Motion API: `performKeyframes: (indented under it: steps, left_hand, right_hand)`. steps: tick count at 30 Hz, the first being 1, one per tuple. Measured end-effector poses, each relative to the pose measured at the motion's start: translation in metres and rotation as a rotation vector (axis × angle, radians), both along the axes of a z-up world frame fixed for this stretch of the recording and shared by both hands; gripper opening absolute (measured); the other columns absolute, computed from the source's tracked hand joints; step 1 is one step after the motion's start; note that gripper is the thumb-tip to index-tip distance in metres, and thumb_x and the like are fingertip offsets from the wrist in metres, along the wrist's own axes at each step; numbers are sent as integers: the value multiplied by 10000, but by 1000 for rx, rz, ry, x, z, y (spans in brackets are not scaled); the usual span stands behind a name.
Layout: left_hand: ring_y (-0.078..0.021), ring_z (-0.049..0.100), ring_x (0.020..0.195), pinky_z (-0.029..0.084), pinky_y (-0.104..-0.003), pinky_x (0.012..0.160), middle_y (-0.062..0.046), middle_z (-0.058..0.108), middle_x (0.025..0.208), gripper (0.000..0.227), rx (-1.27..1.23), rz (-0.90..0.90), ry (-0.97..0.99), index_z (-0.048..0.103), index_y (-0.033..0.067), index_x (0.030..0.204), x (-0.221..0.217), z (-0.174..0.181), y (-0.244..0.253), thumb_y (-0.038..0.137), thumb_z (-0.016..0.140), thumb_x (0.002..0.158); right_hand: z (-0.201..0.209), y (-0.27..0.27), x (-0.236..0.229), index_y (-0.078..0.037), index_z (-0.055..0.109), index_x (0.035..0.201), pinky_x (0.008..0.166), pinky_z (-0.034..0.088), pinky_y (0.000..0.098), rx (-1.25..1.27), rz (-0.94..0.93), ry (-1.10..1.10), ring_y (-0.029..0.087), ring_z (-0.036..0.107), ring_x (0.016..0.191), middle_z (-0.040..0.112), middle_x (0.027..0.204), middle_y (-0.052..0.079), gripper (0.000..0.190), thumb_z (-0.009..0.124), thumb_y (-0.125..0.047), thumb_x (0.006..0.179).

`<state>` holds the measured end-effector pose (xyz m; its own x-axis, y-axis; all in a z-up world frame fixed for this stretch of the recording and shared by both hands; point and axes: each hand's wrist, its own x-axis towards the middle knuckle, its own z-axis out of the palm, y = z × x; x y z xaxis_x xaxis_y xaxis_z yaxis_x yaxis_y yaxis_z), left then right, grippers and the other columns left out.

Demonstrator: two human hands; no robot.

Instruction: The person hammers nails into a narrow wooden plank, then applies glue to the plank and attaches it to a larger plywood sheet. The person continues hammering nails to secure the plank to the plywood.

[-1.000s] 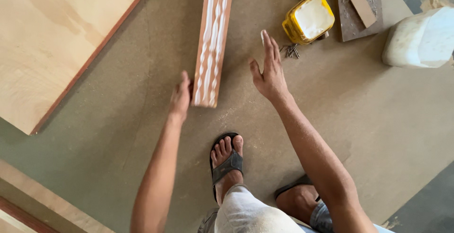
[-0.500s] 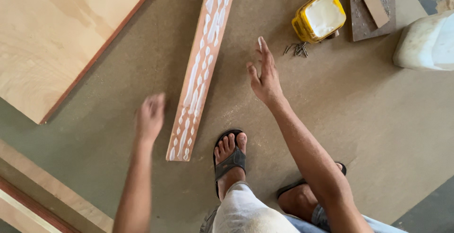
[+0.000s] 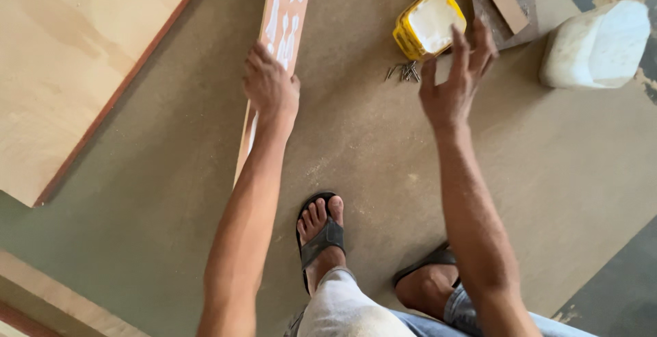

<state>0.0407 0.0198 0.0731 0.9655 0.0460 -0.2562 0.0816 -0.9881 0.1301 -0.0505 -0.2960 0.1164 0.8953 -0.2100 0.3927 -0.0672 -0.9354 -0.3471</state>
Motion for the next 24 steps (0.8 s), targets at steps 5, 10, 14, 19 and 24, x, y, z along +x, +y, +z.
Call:
performKeyframes:
  steps: [5, 10, 14, 19, 24]
  left_hand:
    - [-363, 517, 1351, 517, -476, 1017, -276, 424, 1518, 1103, 5, -8, -28, 222, -104, 1540, -70, 15, 40, 402, 872, 806]
    - [-413, 468, 1369, 454, -537, 1055, -312, 376, 1523, 1219, 14, 4, 27, 148, -83, 1549, -99, 37, 52, 466, 894, 756]
    - [-441, 412, 1392, 336, -586, 1131, -331, 327, 1532, 1284, -30, 26, -61, 112, -75, 1542, -81, 39, 41, 525, 898, 723]
    - [-412, 399, 1431, 258, -583, 1211, -304, 335, 1561, 1232, -132, 22, -164, 108, -58, 1570, -76, 34, 29, 495, 874, 779]
    - [-401, 397, 1440, 267, -579, 1216, -288, 347, 1560, 1218, -134, 15, -205, 125, -49, 1579, -80, 29, 27, 491, 876, 787]
  right_hand:
    - [16, -18, 8, -115, 545, 1549, 1277, 220, 657, -104, 64, 286, 464, 91, 1569, 95, 1723, 258, 760, 890, -401, 935]
    - [21, -8, 28, -53, 546, 1582, 1222, 132, 710, -143, 106, 385, 517, 4, 1567, 25, 1723, 309, 920, 929, -506, 879]
    - [22, -13, 26, -96, 576, 1549, 1257, 129, 704, -134, 58, 436, 480, -4, 1593, 22, 1744, 254, 852, 932, -519, 902]
    - [9, -6, 4, -160, 389, 1650, 1300, 253, 634, 254, -70, 340, 423, 57, 1634, 1, 1745, 195, 839, 877, -311, 984]
    - [-9, 43, -5, -139, 89, 1679, 1174, 512, 465, 1142, -21, 139, 301, 233, 1581, 16, 1765, 185, 1023, 698, 34, 876]
